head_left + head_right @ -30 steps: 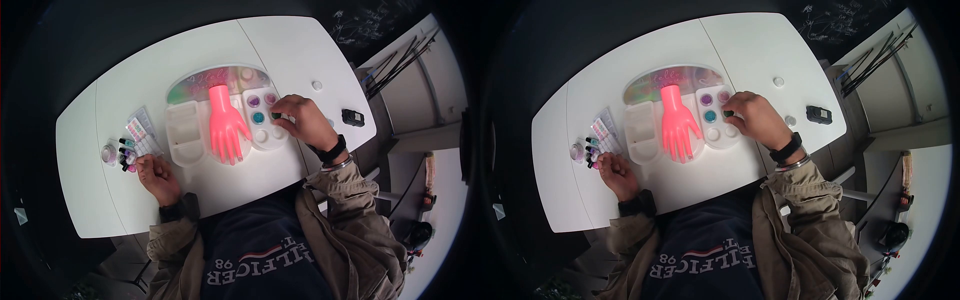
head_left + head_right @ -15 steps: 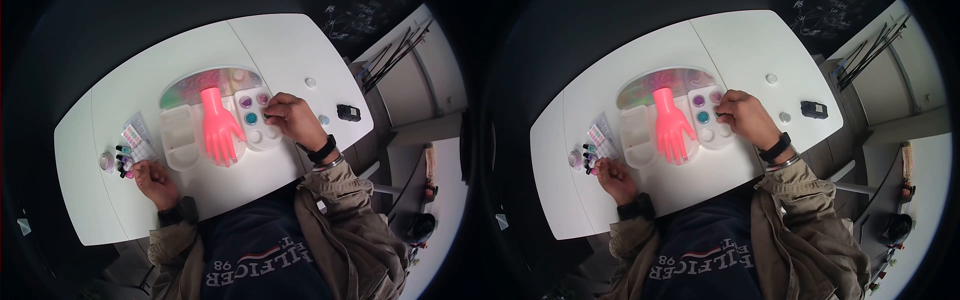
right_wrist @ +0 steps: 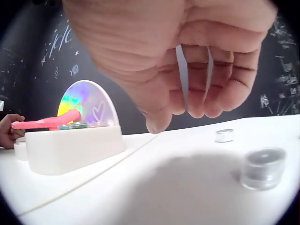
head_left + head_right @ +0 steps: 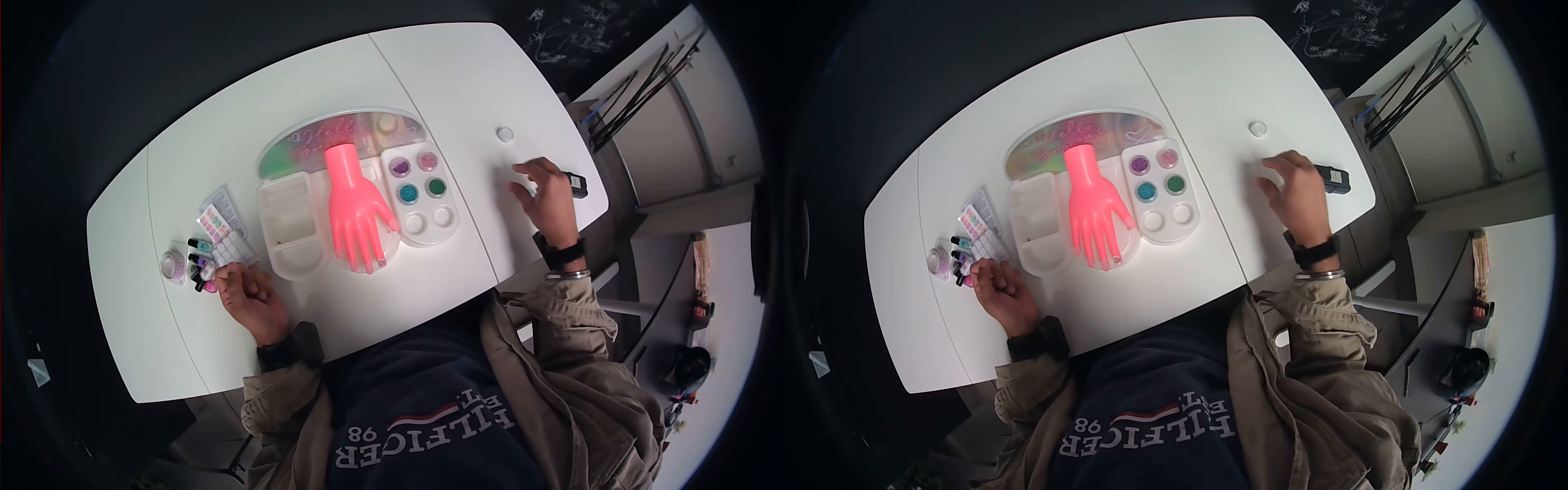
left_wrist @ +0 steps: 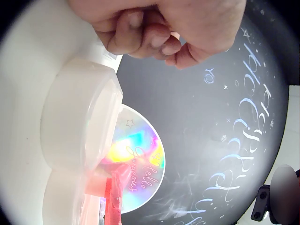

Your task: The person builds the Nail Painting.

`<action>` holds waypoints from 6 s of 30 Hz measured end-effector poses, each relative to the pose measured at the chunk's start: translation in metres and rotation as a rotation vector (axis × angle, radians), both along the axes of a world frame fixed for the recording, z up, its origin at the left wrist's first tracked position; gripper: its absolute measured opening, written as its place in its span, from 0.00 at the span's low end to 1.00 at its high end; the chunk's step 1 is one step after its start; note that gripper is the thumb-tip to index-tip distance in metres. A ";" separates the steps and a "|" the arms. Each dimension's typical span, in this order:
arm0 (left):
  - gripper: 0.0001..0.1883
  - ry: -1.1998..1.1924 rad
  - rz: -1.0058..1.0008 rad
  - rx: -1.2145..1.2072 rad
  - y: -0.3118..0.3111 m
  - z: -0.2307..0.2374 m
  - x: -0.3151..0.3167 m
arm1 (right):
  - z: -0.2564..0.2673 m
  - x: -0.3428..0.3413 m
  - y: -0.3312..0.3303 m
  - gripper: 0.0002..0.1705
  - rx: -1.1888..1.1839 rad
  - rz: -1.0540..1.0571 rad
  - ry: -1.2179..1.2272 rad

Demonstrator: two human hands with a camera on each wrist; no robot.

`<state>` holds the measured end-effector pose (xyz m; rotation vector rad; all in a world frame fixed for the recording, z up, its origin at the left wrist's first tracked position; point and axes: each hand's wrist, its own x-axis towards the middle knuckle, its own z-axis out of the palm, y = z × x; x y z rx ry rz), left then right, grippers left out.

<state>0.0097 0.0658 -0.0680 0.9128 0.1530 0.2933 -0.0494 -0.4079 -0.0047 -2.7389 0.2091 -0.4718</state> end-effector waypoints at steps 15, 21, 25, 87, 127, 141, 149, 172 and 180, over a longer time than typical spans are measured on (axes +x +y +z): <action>0.10 0.029 0.023 0.008 0.000 0.000 0.000 | 0.009 -0.017 0.014 0.20 0.265 0.039 0.033; 0.10 0.024 0.013 -0.001 0.000 0.000 0.001 | 0.036 -0.008 0.072 0.19 0.401 0.256 -0.087; 0.10 0.035 0.025 0.001 -0.002 0.005 0.000 | 0.033 -0.001 0.098 0.17 0.414 0.352 -0.081; 0.10 0.033 0.020 0.019 -0.003 0.003 -0.001 | -0.031 0.077 -0.035 0.19 0.028 0.017 0.003; 0.06 0.187 -0.118 0.106 -0.010 0.008 -0.003 | 0.033 0.022 0.119 0.14 0.243 0.316 0.171; 0.10 0.118 -0.145 0.102 -0.002 0.002 -0.004 | 0.022 0.029 0.098 0.12 0.254 0.381 0.208; 0.08 -0.009 0.070 0.405 0.041 0.045 -0.009 | 0.022 0.015 0.096 0.14 0.167 0.444 0.030; 0.13 0.036 -0.078 1.432 0.053 0.085 0.070 | 0.002 -0.008 0.134 0.11 0.604 0.612 -0.637; 0.36 0.378 -0.155 1.815 0.049 0.071 0.125 | 0.008 -0.015 0.120 0.13 0.547 0.664 -0.703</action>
